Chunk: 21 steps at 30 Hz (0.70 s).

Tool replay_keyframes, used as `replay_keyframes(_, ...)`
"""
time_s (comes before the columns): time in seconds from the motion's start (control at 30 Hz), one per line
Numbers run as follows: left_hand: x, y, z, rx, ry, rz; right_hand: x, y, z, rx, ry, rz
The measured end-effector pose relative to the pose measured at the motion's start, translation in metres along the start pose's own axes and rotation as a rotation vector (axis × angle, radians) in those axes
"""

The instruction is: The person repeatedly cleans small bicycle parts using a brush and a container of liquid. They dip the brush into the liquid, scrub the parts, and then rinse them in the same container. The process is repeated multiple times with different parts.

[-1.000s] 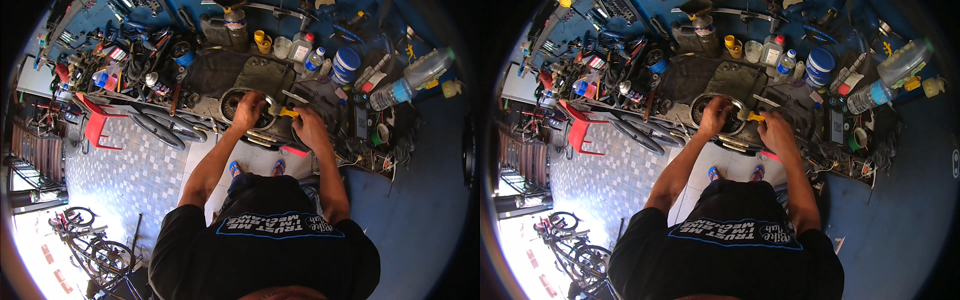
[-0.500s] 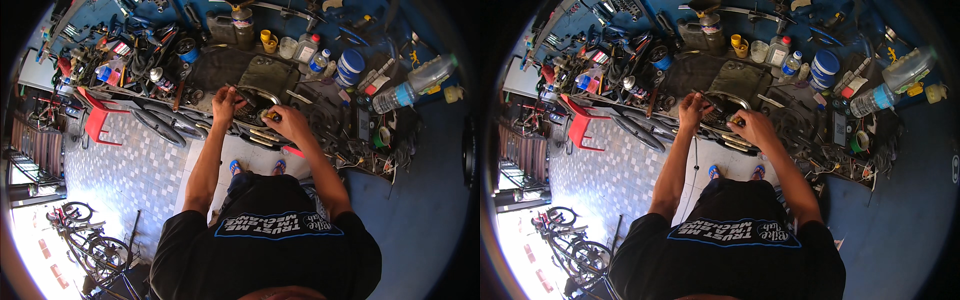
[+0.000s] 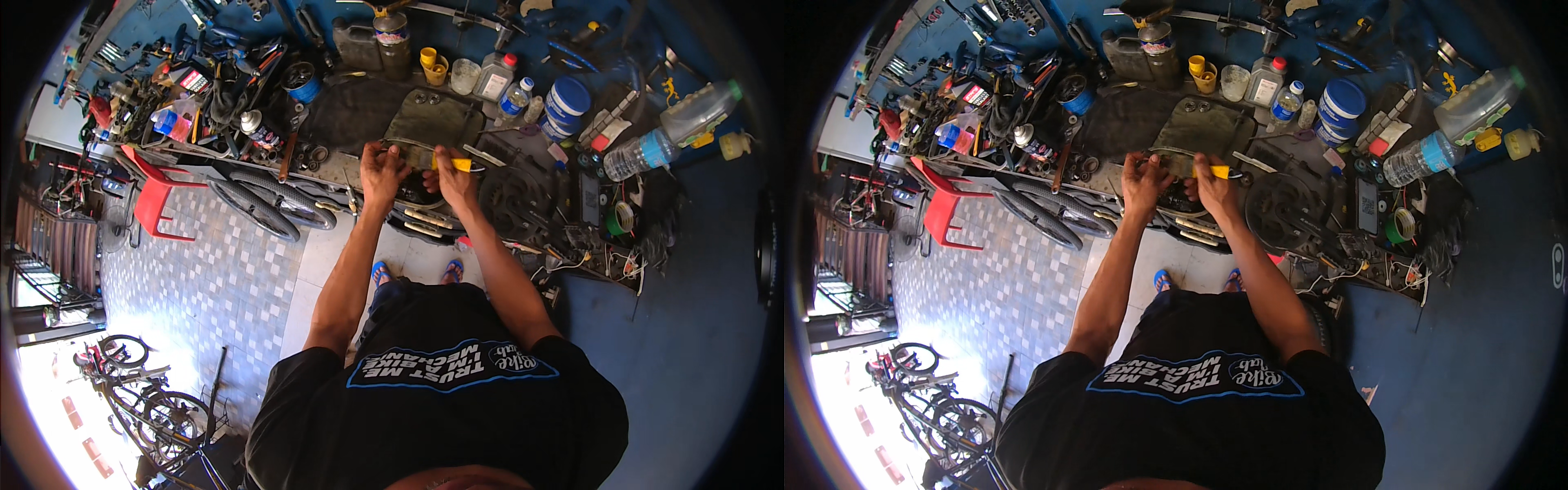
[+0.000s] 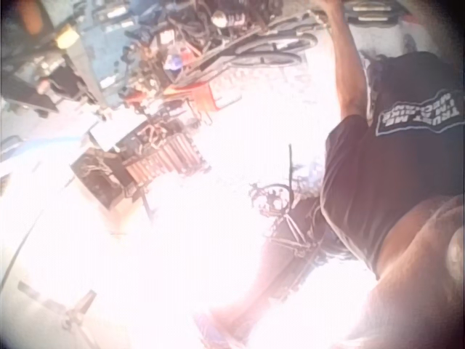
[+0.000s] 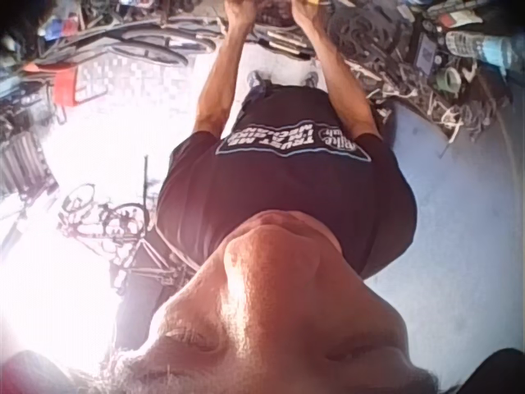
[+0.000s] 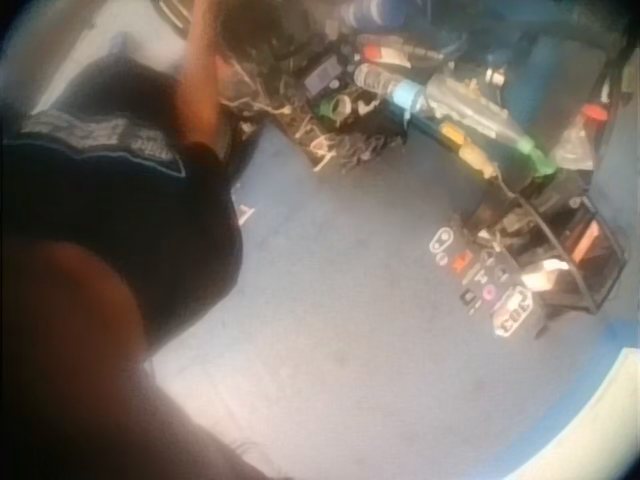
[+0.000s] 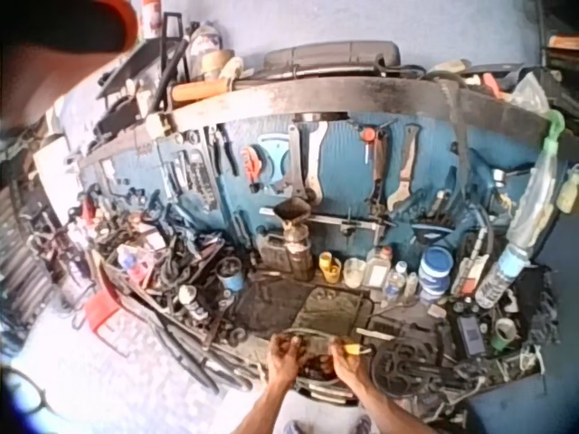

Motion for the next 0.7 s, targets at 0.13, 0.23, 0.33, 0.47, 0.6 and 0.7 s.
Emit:
replay_keyframes(0.13,-0.005,-0.005,0.005,-0.016,-0.053,-0.010,-0.017,-0.003,0.027,-0.052,0.052,-0.075)
replay_keyframes(0.23,0.000,-0.004,-0.006,0.048,-0.131,-0.077,0.024,0.017,-0.023,0.071,-0.079,0.109)
replay_keyframes(0.33,-0.013,-0.002,-0.007,-0.016,-0.098,-0.075,0.012,0.014,0.005,-0.041,0.076,0.068)
replay_keyframes(0.47,-0.004,-0.009,0.007,-0.045,-0.267,-0.107,0.021,0.016,0.000,-0.003,0.102,0.059)
replay_keyframes(0.6,-0.007,-0.007,0.001,-0.045,-0.160,-0.114,0.030,0.025,-0.017,0.038,0.091,0.179)
replay_keyframes(0.7,-0.015,-0.011,0.007,-0.036,-0.231,-0.135,0.015,0.019,0.001,0.015,0.195,0.108)
Point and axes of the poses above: each hand's wrist, its own y-axis away from the middle knuckle, its own z-axis out of the back of the hand, x = y × z, the point moved 10 cm from there along -y, towards the middle knuckle, and after that the axes turned 8 degrees about -y, right-handed, at the moved point
